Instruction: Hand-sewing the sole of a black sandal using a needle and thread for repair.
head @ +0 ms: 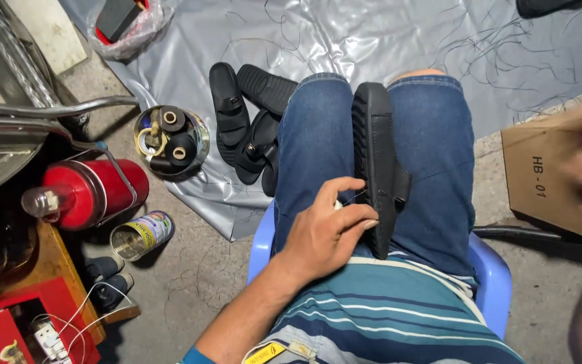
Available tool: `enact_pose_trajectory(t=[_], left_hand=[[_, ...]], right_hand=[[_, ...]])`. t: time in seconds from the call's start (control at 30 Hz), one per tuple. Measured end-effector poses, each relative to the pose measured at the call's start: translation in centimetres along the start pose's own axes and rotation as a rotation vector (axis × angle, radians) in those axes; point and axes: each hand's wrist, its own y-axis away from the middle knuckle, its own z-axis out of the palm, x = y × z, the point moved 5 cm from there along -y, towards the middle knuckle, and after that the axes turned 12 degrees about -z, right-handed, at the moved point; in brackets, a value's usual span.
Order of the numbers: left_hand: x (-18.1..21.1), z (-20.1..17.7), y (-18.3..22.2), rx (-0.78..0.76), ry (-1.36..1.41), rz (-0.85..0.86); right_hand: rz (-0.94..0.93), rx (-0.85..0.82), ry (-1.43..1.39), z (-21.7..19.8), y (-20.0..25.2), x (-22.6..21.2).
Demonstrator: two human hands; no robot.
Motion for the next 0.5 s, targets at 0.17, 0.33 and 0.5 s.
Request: enact_pose_trajectory(t=[0.17,0.33,0.5], left_hand=[[0.0,-1.7,-0.1,-0.164,-0.103,-0.172],[-0.7,-1.5,-0.1,-0.130,-0.315,-0.167],[3.3,-5.4,2.1,-0.460,0.714,0.207]], right_hand=[[-0.547,0.056,0.453,29.4,2.4,-31.4],[-0.795,-0.081,1.243,39.8,1.9,-35.0],[-0.782,-0.118,0.943,40.3,0.0,-35.3]])
